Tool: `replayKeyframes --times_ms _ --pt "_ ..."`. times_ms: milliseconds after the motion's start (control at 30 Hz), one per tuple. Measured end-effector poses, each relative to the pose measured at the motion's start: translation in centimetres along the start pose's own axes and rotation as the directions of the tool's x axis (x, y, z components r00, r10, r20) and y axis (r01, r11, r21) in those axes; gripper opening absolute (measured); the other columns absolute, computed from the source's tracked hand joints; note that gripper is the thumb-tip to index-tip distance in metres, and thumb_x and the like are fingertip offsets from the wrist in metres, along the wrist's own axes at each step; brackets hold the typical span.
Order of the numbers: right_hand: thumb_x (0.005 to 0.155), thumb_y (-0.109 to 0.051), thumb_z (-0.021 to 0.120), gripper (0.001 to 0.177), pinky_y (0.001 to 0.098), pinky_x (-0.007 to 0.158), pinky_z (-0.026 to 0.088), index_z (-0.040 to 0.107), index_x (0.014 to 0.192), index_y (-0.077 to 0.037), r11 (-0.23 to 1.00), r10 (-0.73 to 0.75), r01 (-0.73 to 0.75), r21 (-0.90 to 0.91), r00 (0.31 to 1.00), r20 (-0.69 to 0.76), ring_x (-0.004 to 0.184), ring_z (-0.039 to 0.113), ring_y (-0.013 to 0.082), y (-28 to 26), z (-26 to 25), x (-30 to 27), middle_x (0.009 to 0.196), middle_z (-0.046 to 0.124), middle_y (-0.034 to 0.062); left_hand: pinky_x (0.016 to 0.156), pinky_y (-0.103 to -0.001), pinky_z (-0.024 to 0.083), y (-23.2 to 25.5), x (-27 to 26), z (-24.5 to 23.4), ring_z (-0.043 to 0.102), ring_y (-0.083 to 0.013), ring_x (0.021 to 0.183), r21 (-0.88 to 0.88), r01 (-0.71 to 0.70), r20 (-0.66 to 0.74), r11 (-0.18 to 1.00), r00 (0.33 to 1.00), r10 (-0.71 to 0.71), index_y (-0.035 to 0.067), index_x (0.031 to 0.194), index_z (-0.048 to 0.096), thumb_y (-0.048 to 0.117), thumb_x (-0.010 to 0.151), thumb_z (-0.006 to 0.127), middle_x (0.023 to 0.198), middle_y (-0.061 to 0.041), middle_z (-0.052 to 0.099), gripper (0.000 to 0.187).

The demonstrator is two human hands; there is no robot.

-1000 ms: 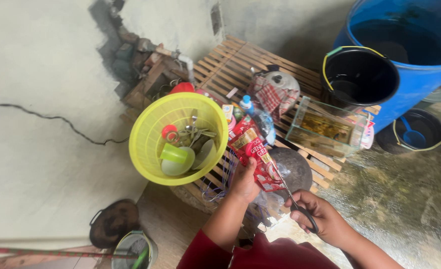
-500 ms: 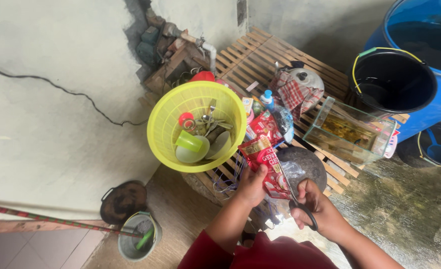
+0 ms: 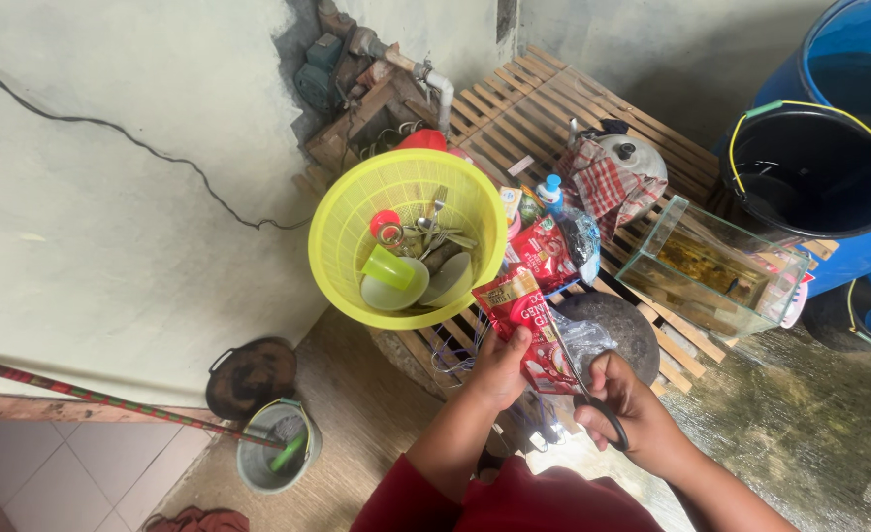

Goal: The person uses scissors to cut open a soap refill packet and pours the liquid into a red bottle. The person then gathers various packets, a toothbrush, and the bottle, organizing them into a blue basket and a plastic bag located on the floor.

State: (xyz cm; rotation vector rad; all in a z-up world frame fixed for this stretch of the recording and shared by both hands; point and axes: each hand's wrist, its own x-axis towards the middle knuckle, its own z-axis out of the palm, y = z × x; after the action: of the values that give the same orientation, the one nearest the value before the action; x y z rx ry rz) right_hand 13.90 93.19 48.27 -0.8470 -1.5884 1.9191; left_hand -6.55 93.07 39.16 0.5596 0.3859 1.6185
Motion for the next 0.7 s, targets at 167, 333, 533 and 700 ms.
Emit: replayKeyframes --times_ms 167,333,533,700 --pt "0.085 -0.013 0.078 0.041 0.0253 0.044 0.042 0.039 0.097 -0.012 1.000 0.015 -0.015 -0.026 1.000 -0.007 0.049 0.051 0.0106 0.4 -0.1 0.3 0.067 0.052 0.0031 0.105 -0.040 0.050 -0.3 0.0 -0.5 0.059 -0.0170 0.120 0.009 -0.014 -0.032 1.000 0.999 0.015 0.009 0.143 0.048 0.039 0.095 0.076 0.131 -0.003 0.060 0.064" --pt "0.084 -0.012 0.078 0.040 0.0250 0.042 0.041 0.040 0.095 -0.012 0.999 0.012 -0.013 -0.035 1.000 -0.024 0.048 0.051 0.0096 0.9 -0.3 0.6 0.068 0.053 0.0030 0.106 -0.040 0.050 -0.4 0.1 -0.7 0.059 -0.0163 0.121 -0.008 -0.007 -0.054 1.000 0.999 0.006 0.009 0.144 0.047 0.038 0.094 0.075 0.131 -0.002 0.060 0.064" --pt "0.085 -0.010 0.079 0.041 0.0251 0.039 0.041 0.040 0.094 -0.011 0.999 -0.043 0.043 0.007 0.998 -0.045 0.043 0.051 0.0100 1.9 -0.3 1.0 0.062 0.053 0.0027 0.106 -0.040 0.050 -0.5 0.0 -0.8 0.059 -0.0168 0.121 -0.024 -0.012 -0.042 1.000 0.999 0.011 0.010 0.144 0.047 0.038 0.094 0.075 0.131 -0.003 0.061 0.064" --pt "0.080 -0.013 0.081 0.046 0.0252 0.040 0.044 0.039 0.097 -0.013 1.000 -0.024 0.024 0.007 0.999 -0.028 0.044 0.056 0.0115 1.0 -0.7 1.4 0.063 0.057 0.0025 0.106 -0.035 0.047 -0.2 -0.4 -0.5 0.057 -0.0125 0.118 0.110 -0.033 0.074 0.993 0.997 0.025 0.011 0.142 0.049 0.037 0.098 0.075 0.127 0.001 0.060 0.058"
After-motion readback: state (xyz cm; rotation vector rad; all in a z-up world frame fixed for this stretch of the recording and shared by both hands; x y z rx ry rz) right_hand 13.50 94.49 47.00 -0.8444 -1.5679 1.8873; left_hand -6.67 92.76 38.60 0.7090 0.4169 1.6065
